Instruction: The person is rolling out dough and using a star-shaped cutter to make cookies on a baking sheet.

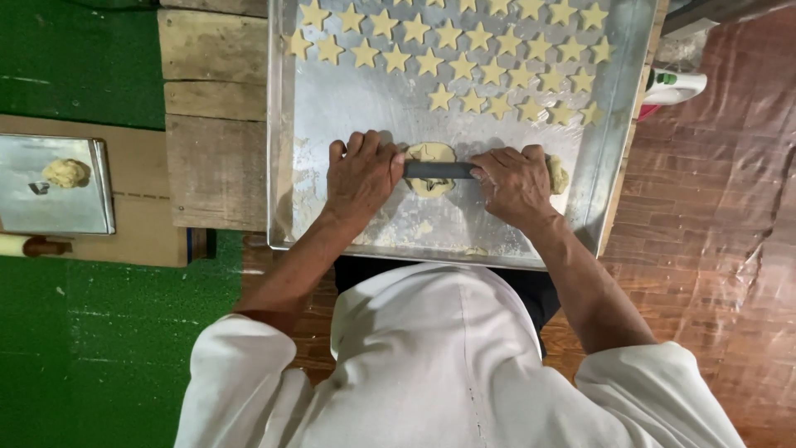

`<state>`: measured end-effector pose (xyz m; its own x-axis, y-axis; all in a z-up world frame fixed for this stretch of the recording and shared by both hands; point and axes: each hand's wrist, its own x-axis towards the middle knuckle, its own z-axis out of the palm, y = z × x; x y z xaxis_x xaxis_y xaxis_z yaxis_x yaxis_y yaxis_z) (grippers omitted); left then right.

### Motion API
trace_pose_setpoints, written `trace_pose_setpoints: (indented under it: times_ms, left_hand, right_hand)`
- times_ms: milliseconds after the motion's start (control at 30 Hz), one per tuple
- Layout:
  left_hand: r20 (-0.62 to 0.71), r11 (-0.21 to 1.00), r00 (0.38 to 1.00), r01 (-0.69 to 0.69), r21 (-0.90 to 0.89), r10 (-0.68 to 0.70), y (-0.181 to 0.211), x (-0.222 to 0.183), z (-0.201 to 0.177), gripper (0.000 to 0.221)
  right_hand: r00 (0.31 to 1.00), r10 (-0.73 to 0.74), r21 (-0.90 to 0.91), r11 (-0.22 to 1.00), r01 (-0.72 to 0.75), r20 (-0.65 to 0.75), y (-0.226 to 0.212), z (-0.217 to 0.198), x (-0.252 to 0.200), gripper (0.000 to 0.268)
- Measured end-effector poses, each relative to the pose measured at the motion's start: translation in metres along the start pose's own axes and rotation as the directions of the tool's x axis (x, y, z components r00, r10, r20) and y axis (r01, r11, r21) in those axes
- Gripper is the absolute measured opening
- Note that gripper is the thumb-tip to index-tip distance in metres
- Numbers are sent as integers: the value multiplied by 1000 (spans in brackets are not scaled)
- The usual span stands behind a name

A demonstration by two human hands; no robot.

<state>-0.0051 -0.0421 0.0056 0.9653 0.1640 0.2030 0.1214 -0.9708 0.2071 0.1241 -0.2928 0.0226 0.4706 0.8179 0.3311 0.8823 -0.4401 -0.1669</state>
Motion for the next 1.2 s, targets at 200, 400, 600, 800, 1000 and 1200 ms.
trace_pose_setpoints:
  times_ms: [200,400,600,800,1000,1200]
  left_hand:
    - [428,999,903,53,-9,-44,13,-34,-16,49]
    - [273,1000,962,25,-17,-19,7,-20,-7,53]
    - [130,999,991,35,6,-36,-10,29,17,46]
    - [-196,993,975,-89,71,101,-13,18,24,33]
    - [42,960,992,-101,-261,116,-28,19,10,31]
    - [217,955,950,-168,-244,222,-15,17,-11,30]
  right_hand:
    - [995,96,127,987,-100,42,-9,-6,-19,10]
    - [984,147,165,973,-162,98,-4,-3,-13,17]
    - [970,163,55,983,-175,179,17,20,-1,13]
    - [994,107,-74,991,-108,-17,6,13,-6,9]
    - [991,89,15,996,-88,-98,10,15,10,21]
    - [997,51,-47,998,-48,57,2,-2,0,39]
